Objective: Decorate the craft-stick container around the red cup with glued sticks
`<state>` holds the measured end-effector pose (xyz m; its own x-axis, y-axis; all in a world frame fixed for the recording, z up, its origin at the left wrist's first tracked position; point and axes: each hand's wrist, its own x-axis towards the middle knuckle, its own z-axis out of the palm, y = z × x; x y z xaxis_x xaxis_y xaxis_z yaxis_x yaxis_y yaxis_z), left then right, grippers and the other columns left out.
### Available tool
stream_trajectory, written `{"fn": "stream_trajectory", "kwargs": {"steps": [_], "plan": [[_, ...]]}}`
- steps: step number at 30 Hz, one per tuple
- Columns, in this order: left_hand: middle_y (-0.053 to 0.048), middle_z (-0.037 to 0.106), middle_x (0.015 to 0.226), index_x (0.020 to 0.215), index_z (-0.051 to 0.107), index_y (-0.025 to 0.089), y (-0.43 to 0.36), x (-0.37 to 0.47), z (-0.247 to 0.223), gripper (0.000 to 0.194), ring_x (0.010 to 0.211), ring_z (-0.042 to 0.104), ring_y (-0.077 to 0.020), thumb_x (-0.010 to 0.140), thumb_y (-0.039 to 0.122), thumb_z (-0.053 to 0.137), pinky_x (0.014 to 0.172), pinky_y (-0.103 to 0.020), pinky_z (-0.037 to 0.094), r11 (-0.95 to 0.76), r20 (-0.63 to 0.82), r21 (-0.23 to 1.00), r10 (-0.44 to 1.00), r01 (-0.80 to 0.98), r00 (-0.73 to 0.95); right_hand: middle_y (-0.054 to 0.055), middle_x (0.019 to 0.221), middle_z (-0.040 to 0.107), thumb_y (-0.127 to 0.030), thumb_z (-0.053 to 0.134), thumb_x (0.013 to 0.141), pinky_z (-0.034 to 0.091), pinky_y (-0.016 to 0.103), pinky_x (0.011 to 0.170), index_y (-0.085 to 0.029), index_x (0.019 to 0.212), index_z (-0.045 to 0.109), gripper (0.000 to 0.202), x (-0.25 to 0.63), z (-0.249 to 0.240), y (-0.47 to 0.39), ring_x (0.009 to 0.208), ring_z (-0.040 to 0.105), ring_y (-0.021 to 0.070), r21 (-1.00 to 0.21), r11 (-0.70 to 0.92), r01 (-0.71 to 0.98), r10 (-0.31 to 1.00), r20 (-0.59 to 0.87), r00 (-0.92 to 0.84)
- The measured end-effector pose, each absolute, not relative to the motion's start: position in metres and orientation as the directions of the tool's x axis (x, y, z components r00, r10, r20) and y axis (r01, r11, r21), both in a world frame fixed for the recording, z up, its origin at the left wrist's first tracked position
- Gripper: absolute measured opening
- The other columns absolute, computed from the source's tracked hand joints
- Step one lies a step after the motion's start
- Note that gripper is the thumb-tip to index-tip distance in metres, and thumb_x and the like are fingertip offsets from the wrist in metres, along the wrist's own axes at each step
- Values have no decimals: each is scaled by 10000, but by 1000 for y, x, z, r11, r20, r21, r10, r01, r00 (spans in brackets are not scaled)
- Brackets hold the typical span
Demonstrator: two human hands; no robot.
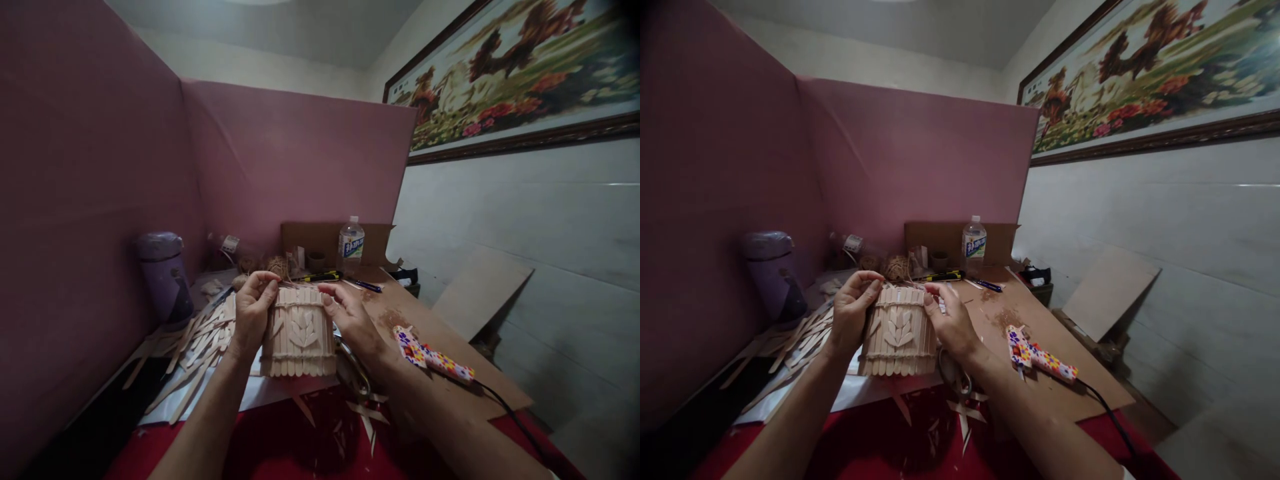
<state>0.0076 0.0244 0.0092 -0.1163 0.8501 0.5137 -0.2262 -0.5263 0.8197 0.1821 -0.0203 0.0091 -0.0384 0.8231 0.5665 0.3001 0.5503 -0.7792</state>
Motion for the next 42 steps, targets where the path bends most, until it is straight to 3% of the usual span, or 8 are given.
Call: {"fn": "stream_trajectory", "kwargs": {"steps": [4, 8, 11, 15, 19, 25, 42], "plan": [[35, 537, 653, 810, 594, 180, 25, 6, 9, 241, 579, 455, -93, 729, 390, 681, 550, -202, 340, -505, 494, 840, 863, -199, -105, 30, 811, 629, -503, 539, 846, 457, 313, 731, -181, 828, 639, 338, 179, 7, -5, 803, 568, 203, -862, 498, 89, 864, 487, -126], [15, 551, 740, 874, 618, 176, 17, 4, 18, 294, 678, 481, -107, 777, 454, 634, 622, -210, 370, -510, 514, 858, 853, -64, 85, 18, 778, 602, -516, 563, 826, 444, 297, 721, -183, 807, 616, 338, 180, 4, -5, 781, 555, 192, -864, 501, 46, 863, 495, -98], [5, 569, 827, 974, 601, 191, 12, -1, 22, 322, 762, 504, -125, 762, 424, 669, 683, -224, 391, -427, 416, 904, 866, -21, 278, 29, 832, 629, -509, 545, 843, 454, 304, 746, -190, 838, 619, 328, 182, 1, -7, 825, 571, 204, -866, 497, 52, 867, 493, -75], [-11, 579, 917, 1042, 570, 201, 12, -8, 22, 365, 835, 516, -145, 745, 371, 698, 732, -243, 404, -344, 325, 939, 857, -24, 401, 70, 1088, 641, -474, 484, 890, 459, 346, 854, -200, 1019, 612, 330, 180, -1, -13, 1041, 564, 242, -859, 509, 53, 860, 505, -70], [-18, 572, 945, 1066, 566, 203, 12, -11, 22, 359, 871, 512, -154, 756, 336, 688, 758, -250, 406, -336, 320, 941, 840, -43, 439, 95, 1259, 568, -423, 529, 853, 425, 392, 955, -197, 1195, 534, 410, 177, 3, -24, 1160, 515, 257, -853, 511, 106, 859, 504, -88], [-10, 573, 932, 1051, 571, 207, 12, -11, 24, 352, 859, 514, -145, 741, 309, 705, 753, -242, 417, -308, 300, 949, 830, -63, 469, 104, 1268, 545, -375, 576, 782, 410, 401, 982, -184, 1183, 520, 448, 174, 8, -32, 1174, 499, 262, -853, 503, 138, 864, 495, -89], [-6, 578, 904, 1015, 575, 199, 4, -8, 29, 361, 826, 534, -137, 706, 302, 730, 720, -230, 423, -284, 285, 956, 843, -72, 456, 88, 1221, 568, -357, 585, 774, 425, 390, 944, -197, 1151, 511, 417, 171, 3, -28, 1109, 528, 251, -862, 500, 80, 866, 497, -60]]}}
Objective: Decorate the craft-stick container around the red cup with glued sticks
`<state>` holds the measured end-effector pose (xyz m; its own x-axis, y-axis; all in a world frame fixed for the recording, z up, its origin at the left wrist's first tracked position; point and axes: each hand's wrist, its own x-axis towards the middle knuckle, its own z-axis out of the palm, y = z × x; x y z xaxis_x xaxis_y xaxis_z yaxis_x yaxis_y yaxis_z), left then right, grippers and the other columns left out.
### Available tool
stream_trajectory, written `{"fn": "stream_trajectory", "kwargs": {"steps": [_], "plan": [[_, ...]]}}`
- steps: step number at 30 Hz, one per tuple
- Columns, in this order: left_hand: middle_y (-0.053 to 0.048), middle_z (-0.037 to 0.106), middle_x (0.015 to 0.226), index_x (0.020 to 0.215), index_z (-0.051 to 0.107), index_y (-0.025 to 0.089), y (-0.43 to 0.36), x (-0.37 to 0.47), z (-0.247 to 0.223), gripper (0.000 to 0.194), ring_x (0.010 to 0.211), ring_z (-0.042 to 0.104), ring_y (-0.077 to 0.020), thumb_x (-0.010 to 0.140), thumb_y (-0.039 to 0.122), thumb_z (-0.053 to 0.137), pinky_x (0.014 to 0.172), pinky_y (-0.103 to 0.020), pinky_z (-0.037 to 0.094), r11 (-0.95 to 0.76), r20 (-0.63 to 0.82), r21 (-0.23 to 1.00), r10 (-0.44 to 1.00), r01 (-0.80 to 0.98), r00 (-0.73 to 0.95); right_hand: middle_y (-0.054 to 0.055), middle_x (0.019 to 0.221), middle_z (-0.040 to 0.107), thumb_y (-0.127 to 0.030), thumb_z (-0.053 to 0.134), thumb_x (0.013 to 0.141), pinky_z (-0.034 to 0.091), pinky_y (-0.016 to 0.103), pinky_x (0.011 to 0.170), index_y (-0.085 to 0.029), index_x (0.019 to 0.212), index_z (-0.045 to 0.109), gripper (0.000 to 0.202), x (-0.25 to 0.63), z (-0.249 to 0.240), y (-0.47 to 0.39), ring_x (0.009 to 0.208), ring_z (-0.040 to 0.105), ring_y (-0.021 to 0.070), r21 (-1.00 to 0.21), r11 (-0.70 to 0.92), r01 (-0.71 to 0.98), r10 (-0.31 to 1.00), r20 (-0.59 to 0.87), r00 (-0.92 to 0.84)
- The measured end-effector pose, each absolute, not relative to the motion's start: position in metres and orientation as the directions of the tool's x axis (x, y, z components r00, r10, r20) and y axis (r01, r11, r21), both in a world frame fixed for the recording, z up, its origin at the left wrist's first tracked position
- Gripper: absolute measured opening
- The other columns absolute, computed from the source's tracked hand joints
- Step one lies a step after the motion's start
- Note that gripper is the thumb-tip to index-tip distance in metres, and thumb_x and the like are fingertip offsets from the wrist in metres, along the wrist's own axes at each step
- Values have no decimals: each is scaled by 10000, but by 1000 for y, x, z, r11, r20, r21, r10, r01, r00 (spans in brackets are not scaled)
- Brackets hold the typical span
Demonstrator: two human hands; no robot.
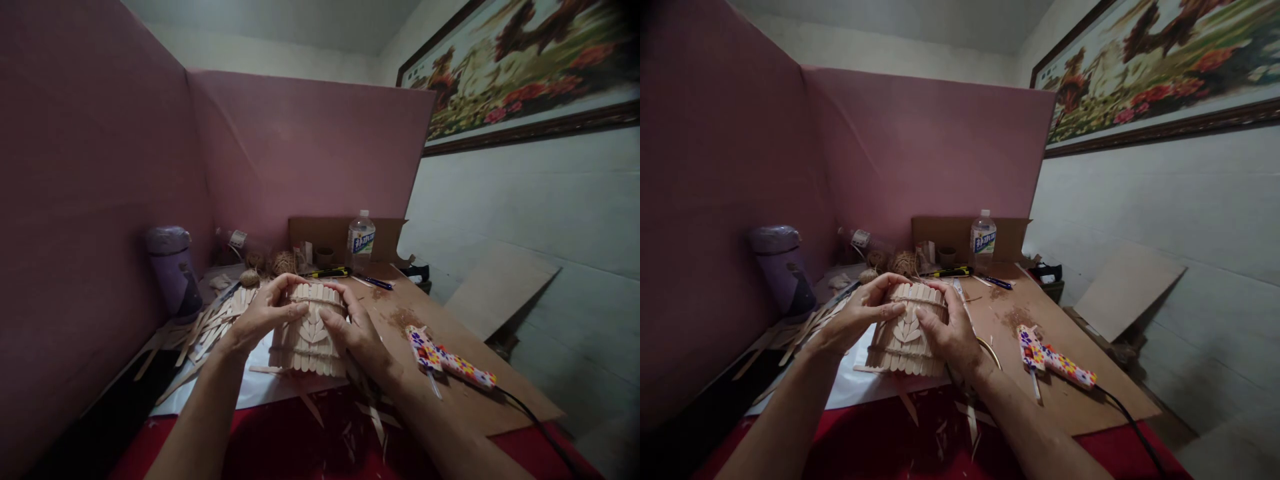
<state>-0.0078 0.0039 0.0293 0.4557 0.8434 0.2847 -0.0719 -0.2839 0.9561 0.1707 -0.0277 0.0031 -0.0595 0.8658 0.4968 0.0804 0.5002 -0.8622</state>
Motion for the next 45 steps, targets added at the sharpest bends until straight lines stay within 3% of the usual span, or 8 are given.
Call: {"fn": "stream_trajectory", "kwargs": {"steps": [6, 19, 27, 36, 45], "plan": [[-18, 586, 950, 1054, 573, 201, 6, -9, 27, 352, 881, 536, -151, 749, 328, 695, 762, -239, 425, -297, 303, 951, 825, -90, 477, 90, 1272, 549, -390, 537, 829, 429, 385, 953, -204, 1188, 494, 407, 172, -2, -27, 1168, 509, 252, -863, 498, 81, 867, 494, -61], [-16, 604, 936, 1048, 587, 220, 7, -8, 25, 393, 839, 553, -152, 695, 291, 743, 719, -240, 438, -293, 306, 951, 828, -102, 470, 78, 1246, 577, -376, 585, 800, 466, 383, 908, -218, 1166, 500, 407, 169, -2, -27, 1154, 526, 260, -875, 480, 52, 877, 479, -36], [-35, 610, 1004, 1071, 594, 206, 6, -10, 26, 362, 947, 545, -174, 738, 304, 698, 819, -260, 423, -325, 331, 940, 807, -102, 489, 77, 1263, 568, -398, 540, 847, 457, 368, 920, -215, 1189, 485, 392, 170, -5, -28, 1189, 506, 255, -878, 476, 56, 879, 474, -48], [-16, 600, 897, 1035, 579, 203, 3, -4, 28, 403, 900, 550, -188, 668, 275, 729, 764, -278, 425, -283, 289, 956, 852, -82, 437, 84, 1249, 577, -404, 568, 811, 488, 364, 870, -208, 1169, 493, 415, 168, -5, -26, 1134, 542, 263, -885, 463, 51, 886, 462, -25], [-27, 596, 960, 1037, 586, 203, 8, -4, 24, 339, 950, 539, -194, 720, 275, 684, 830, -296, 416, -320, 325, 943, 838, -87, 439, 82, 1243, 577, -403, 563, 827, 480, 372, 897, -219, 1183, 477, 410, 169, -5, -27, 1172, 522, 263, -879, 477, 21, 879, 476, -37]]}}
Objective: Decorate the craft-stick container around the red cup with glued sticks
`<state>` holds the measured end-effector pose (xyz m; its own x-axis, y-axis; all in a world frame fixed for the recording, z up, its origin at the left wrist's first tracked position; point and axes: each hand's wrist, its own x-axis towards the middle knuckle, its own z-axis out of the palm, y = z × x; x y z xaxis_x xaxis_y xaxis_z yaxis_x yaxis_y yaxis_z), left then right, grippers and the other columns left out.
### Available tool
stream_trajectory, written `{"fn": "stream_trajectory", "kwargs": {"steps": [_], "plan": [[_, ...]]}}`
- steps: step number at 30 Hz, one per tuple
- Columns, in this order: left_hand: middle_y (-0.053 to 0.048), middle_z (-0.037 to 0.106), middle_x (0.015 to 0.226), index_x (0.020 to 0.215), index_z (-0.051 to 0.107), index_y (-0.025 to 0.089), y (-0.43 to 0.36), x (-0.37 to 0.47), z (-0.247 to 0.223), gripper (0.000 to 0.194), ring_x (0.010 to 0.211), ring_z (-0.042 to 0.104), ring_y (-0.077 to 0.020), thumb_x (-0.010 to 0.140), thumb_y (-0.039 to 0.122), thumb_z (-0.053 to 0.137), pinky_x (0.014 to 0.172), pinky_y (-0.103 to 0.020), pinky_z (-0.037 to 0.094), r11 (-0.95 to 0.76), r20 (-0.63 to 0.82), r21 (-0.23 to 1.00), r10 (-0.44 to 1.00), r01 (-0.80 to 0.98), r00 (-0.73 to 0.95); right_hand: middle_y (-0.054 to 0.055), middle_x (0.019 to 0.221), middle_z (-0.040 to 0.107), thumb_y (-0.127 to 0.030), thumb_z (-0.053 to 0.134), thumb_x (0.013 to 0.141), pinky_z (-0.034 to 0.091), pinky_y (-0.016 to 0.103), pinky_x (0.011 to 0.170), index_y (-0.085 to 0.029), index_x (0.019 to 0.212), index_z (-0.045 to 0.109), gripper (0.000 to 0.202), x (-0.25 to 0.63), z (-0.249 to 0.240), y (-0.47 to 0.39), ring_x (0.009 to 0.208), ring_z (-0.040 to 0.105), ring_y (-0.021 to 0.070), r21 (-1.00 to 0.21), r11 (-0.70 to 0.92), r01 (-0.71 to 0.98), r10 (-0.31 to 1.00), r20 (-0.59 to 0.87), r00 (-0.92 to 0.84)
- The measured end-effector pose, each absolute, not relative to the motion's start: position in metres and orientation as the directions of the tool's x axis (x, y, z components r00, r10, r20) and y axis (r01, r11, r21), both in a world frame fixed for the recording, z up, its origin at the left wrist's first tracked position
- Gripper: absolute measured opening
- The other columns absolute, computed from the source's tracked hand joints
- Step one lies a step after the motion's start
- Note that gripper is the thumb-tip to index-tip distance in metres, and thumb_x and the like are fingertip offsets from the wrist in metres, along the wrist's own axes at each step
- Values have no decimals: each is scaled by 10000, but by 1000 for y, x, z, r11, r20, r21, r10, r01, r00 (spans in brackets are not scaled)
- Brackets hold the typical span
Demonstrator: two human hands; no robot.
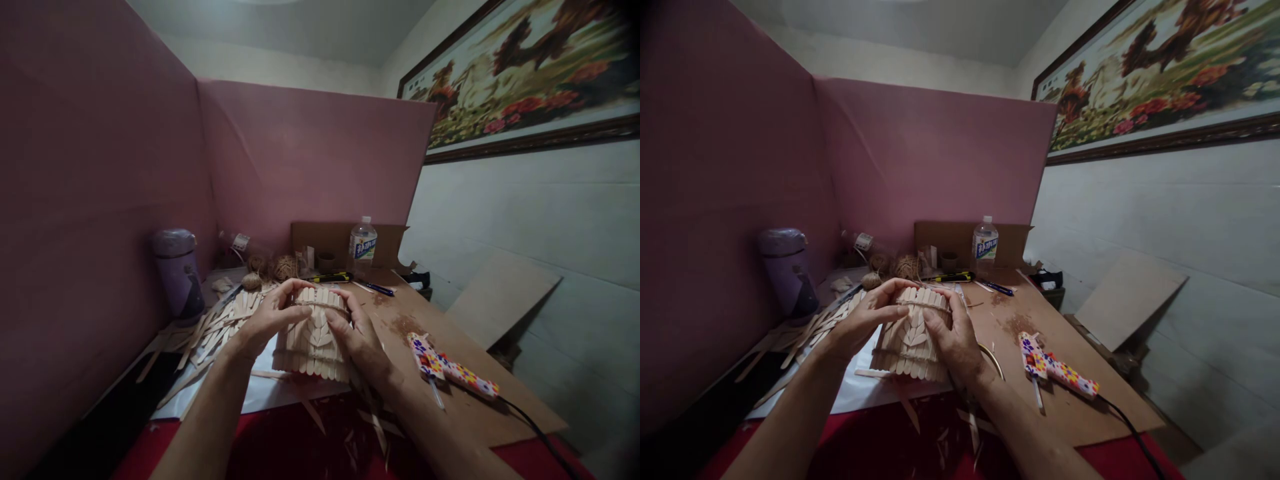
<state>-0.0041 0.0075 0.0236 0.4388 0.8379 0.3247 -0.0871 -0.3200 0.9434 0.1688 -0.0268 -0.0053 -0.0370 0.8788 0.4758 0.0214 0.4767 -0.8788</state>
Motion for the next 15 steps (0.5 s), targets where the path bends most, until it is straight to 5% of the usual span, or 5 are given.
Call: {"fn": "stream_trajectory", "kwargs": {"steps": [15], "plan": [[-23, 593, 949, 1032, 588, 186, 8, -2, 26, 335, 933, 525, -181, 734, 307, 682, 807, -272, 410, -323, 319, 944, 849, -65, 422, 81, 1273, 558, -406, 530, 828, 413, 409, 995, -217, 1209, 478, 429, 169, -6, -27, 1197, 503, 264, -880, 474, 33, 881, 473, -26]]}}
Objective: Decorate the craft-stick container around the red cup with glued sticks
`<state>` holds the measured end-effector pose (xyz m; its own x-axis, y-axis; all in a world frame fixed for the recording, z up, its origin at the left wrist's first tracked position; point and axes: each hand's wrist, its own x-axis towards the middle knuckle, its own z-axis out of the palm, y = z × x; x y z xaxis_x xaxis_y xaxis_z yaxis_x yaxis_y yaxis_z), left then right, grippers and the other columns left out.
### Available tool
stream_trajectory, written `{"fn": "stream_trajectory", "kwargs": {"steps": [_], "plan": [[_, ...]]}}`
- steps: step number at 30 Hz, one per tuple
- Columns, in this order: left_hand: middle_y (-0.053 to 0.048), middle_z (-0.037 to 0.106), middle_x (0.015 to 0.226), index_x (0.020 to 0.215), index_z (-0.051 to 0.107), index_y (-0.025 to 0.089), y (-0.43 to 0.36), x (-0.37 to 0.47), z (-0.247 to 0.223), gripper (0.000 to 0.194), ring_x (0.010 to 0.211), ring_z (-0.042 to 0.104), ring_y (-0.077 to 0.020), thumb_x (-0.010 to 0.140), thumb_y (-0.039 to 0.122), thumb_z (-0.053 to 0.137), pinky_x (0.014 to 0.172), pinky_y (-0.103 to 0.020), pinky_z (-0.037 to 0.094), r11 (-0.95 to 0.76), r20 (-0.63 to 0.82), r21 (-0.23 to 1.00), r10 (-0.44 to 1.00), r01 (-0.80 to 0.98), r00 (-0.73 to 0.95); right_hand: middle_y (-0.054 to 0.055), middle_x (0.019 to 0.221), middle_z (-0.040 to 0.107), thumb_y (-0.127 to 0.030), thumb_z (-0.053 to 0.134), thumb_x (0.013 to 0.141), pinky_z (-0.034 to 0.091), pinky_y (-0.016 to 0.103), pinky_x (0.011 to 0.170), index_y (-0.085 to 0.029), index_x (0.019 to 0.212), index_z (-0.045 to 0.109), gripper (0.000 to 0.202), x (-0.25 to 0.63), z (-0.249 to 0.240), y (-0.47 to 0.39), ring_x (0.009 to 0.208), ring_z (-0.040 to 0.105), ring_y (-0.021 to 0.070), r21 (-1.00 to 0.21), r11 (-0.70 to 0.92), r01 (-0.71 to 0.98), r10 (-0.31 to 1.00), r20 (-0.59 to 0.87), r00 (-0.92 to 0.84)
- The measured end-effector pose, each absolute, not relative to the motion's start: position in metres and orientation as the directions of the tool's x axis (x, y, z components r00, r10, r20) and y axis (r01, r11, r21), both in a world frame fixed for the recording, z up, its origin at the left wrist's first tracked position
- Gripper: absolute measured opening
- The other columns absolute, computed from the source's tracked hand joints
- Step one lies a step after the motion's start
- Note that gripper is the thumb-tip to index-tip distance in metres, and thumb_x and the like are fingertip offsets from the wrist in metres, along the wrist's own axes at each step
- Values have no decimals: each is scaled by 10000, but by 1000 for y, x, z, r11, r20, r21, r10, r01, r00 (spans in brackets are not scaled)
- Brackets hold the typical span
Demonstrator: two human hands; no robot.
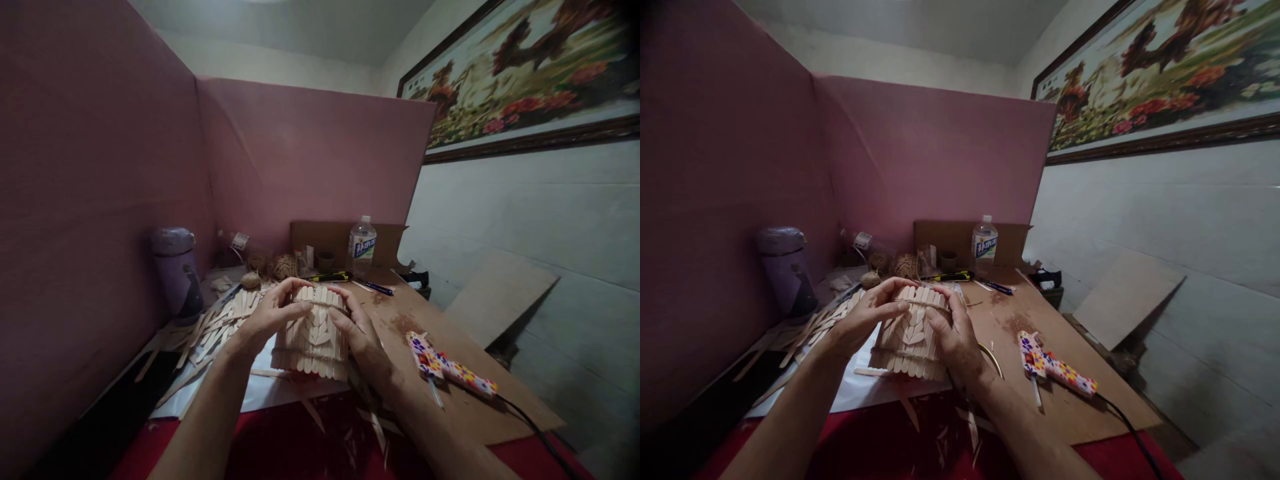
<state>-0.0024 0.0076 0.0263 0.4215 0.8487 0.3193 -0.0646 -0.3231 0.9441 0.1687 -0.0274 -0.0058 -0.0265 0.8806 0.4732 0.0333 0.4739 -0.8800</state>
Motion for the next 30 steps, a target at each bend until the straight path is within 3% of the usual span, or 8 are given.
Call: {"fn": "stream_trajectory", "kwargs": {"steps": [5, 9, 16, 30], "plan": [[-20, 587, 938, 1026, 594, 179, 8, -3, 24, 296, 910, 518, -170, 785, 344, 644, 795, -267, 408, -345, 339, 937, 848, -61, 407, 116, 1359, 473, -444, 585, 744, 356, 445, 1049, -187, 1298, 436, 629, 171, -7, -29, 1269, 423, 294, -854, 494, 161, 867, 499, -14], [-14, 587, 919, 1021, 588, 189, 11, -5, 22, 287, 890, 523, -169, 783, 338, 645, 778, -268, 412, -340, 330, 939, 849, -52, 412, 106, 1382, 451, -455, 558, 768, 298, 448, 1094, -201, 1329, 428, 629, 173, -6, -31, 1307, 382, 284, -840, 504, 199, 860, 510, -25], [-12, 593, 931, 1009, 592, 186, 16, -6, 19, 277, 890, 520, -159, 774, 318, 656, 788, -262, 405, -355, 339, 934, 854, -35, 395, 74, 1533, 227, -475, 621, 752, 162, 490, 1149, -250, 1419, 343, 758, 175, -12, -29, 1408, 195, 288, -777, 566, 274, 818, 570, -74], [-8, 598, 931, 1018, 592, 193, 15, -6, 18, 293, 881, 522, -154, 762, 313, 669, 778, -255, 405, -343, 332, 938, 857, -45, 393, 116, 1477, 338, -474, 583, 795, 258, 489, 1121, -198, 1396, 348, 702, 170, -16, -25, 1369, 299, 285, -836, 519, 181, 852, 524, -23]]}}
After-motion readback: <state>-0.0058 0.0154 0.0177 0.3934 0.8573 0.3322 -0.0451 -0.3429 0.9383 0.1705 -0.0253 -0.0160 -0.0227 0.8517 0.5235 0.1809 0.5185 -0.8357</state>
